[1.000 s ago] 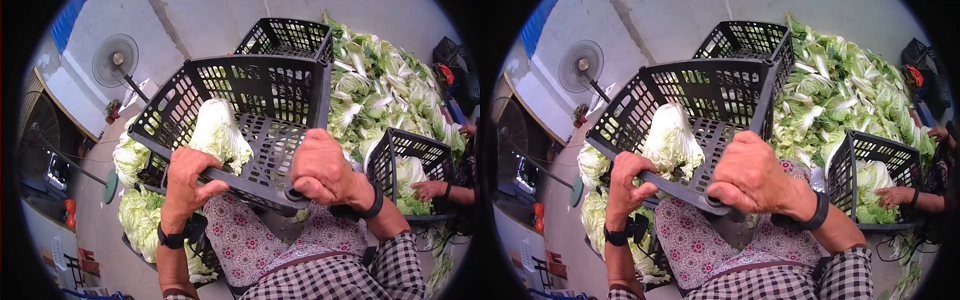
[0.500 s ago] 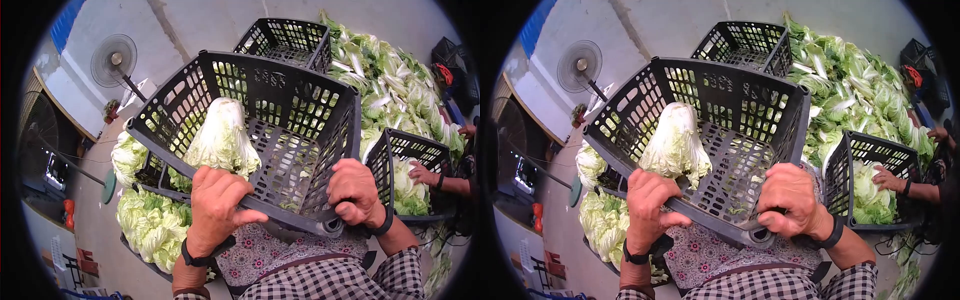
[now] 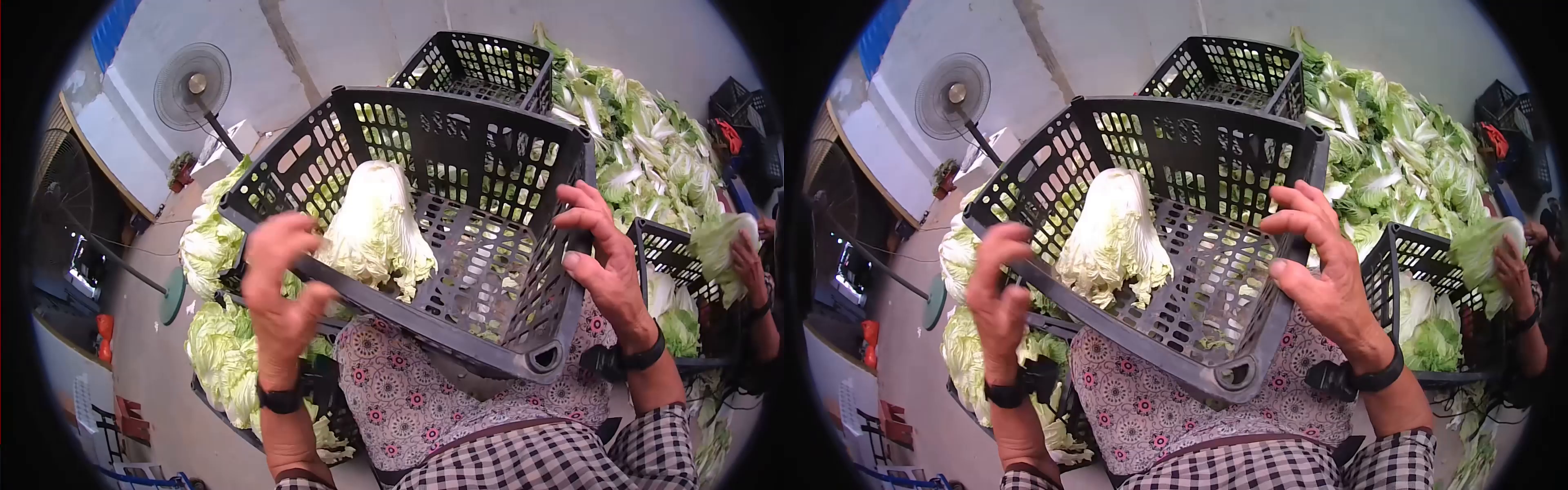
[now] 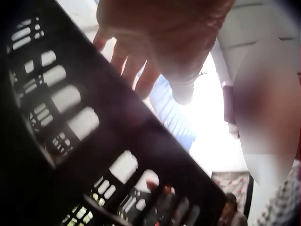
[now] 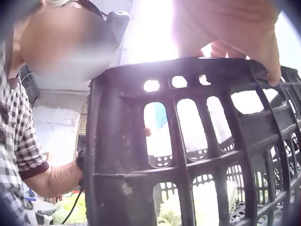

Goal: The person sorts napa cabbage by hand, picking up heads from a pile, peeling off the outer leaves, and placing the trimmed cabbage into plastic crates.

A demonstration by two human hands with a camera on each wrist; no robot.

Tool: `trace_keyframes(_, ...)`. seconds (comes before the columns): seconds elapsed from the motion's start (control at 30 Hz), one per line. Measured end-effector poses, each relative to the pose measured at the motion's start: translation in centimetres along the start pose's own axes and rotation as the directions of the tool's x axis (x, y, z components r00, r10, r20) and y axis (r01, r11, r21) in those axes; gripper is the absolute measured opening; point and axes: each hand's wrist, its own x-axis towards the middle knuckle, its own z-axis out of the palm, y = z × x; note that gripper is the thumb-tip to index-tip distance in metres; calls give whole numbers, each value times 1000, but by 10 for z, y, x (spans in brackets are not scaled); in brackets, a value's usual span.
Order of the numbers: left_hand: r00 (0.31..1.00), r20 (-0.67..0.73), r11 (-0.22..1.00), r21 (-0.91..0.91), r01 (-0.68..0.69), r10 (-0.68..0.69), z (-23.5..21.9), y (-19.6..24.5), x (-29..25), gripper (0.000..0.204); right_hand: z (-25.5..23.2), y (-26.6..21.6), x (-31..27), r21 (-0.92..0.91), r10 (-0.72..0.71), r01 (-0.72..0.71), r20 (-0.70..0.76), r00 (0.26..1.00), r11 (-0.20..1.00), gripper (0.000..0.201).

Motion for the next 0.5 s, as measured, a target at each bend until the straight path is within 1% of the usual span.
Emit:
trace_keyframes(0.03,991,-128,993,100,58,-45,-13,-17,4,51,1,4,-6,26,33,-31,-45,998,999,41)
trace_keyframes(0.07,976,-198,970,207,127,-85,-24,-38,12,50,-1,9,-12,80,91,-86,-64,994,993,53)
trace_keyframes(0.1,955,-272,930,307,202,-117,-35,-62,21,50,-2,12,-18,56,109,-103,-114,988,993,59)
trace_keyframes(0.17,953,-271,877,413,245,-139,-48,-124,31,49,-4,19,-25,8,136,-138,-212,968,990,71)
trace_keyframes(0.2,901,-230,912,100,398,-368,-50,-152,34,49,-6,24,-26,50,190,-184,-238,952,982,81)
trace_keyframes(0.23,824,-110,823,-212,527,-556,-50,-162,40,49,-7,33,-27,133,269,-241,-259,928,961,83)
trace_keyframes(0.27,638,91,534,-464,706,-765,-52,-169,40,52,-9,44,-26,218,349,-296,-272,897,930,84)
trace_keyframes(0.3,680,359,377,-625,684,-639,-52,-176,41,53,-11,51,-24,301,427,-344,-277,861,890,86)
trace_keyframes(0.33,682,304,388,-640,664,-665,-49,-182,40,52,-10,53,-21,536,487,-334,-171,857,776,78)
trace_keyframes(0.37,677,250,397,-651,647,-692,-48,-187,35,51,-10,53,-19,614,552,-403,-65,831,679,71)
trace_keyframes(0.43,677,207,404,-667,626,-707,-46,-195,25,50,-6,47,-13,724,632,-527,163,758,446,58)
trace_keyframes(0.47,678,184,409,-676,613,-712,-47,-197,20,49,-4,38,-8,750,590,-469,131,797,467,42)
trace_keyframes(0.5,680,179,419,-668,615,-711,-48,-192,17,49,-4,38,-3,751,570,-454,127,812,479,41)
